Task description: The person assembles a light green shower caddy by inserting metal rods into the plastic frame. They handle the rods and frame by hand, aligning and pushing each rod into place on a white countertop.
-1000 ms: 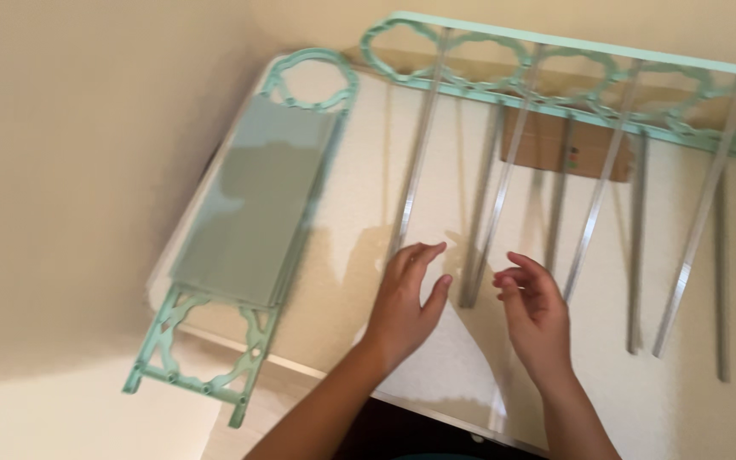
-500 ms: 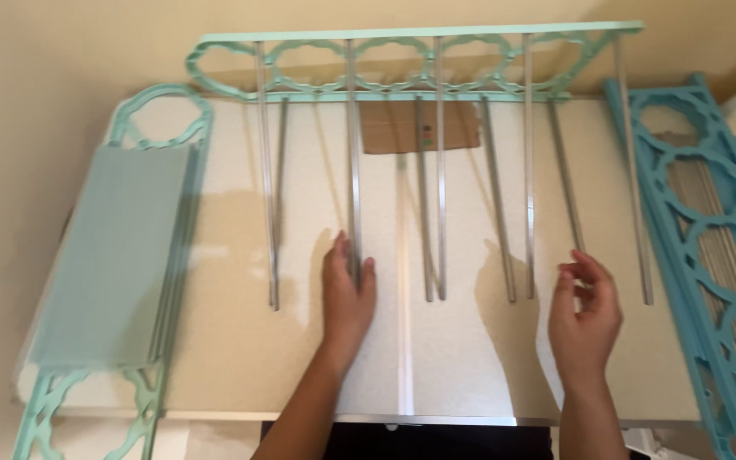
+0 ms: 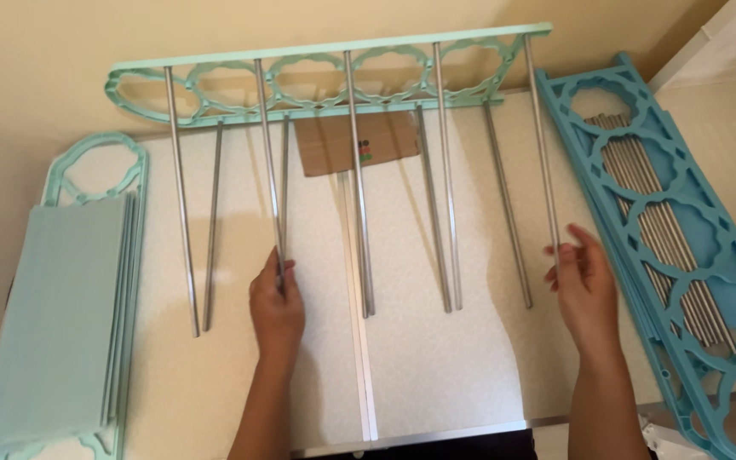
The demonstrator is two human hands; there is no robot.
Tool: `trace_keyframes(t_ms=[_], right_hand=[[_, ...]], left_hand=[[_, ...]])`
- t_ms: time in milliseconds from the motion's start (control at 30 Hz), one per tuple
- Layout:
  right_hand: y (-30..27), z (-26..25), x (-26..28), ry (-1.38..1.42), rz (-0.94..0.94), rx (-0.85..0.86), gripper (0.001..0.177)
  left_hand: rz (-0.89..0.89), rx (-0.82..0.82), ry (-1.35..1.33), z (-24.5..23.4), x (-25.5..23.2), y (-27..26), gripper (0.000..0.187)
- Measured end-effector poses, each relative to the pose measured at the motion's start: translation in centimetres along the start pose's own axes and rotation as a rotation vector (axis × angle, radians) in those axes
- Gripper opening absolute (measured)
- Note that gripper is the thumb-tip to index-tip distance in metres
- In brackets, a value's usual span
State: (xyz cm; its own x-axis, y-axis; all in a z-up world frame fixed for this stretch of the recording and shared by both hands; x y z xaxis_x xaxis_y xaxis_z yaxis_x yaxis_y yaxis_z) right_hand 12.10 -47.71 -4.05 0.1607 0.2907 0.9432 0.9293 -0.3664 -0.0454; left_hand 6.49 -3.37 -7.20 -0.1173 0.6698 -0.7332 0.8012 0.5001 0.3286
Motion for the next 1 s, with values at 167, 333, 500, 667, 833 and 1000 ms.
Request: trace_keyframes(t_ms=[167, 333, 500, 667, 833, 1000], right_hand=[[0.1, 2.4, -2.4, 0.262, 0.194, 0.177, 0.043], [0.5, 3.3, -3.3, 0.635, 0.419, 0.27, 0.037], [1.2, 3.8, -4.1, 0.824, 0.495, 0.471, 0.037], [1.5, 4.3, -5.9, 0.851, 0.567, 0.532, 0.044], [1.0, 5.0, -6.0, 0.813, 0.606, 0.489, 0.041], [0.9, 5.0, -5.6, 0.689, 0.574, 0.416, 0.041]], left_hand=[[-0.186, 0.061, 0.008, 0.2, 0.6, 0.0, 0.048], [0.047, -0.088, 0.047, 0.3, -2.8, -1.2, 0.057], [0.272, -0.201, 0.159, -0.2, -6.7, -2.0, 0.059], [0.273, -0.075, 0.137, 0.8, -7.4, -1.8, 0.051], [-0.113, 0.197, -0.31, 5.2, -5.3, -2.3, 0.056], [-0.278, 0.42, -0.697, 9.9, -4.6, -3.9, 0.055]])
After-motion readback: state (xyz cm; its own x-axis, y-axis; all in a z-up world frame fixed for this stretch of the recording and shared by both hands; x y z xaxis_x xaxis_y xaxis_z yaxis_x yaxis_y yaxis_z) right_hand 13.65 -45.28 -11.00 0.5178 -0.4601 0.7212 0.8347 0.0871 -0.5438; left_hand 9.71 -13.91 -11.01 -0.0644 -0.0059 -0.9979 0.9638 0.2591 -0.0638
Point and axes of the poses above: each hand's wrist, its own y-axis towards the middle knuckle, its own z-axis out of the palm, x = y × z, the point moved 7 cm from there along y, towards the middle knuckle, and after that the axes turned 4 degrees about -x, right-handed, at the moved point
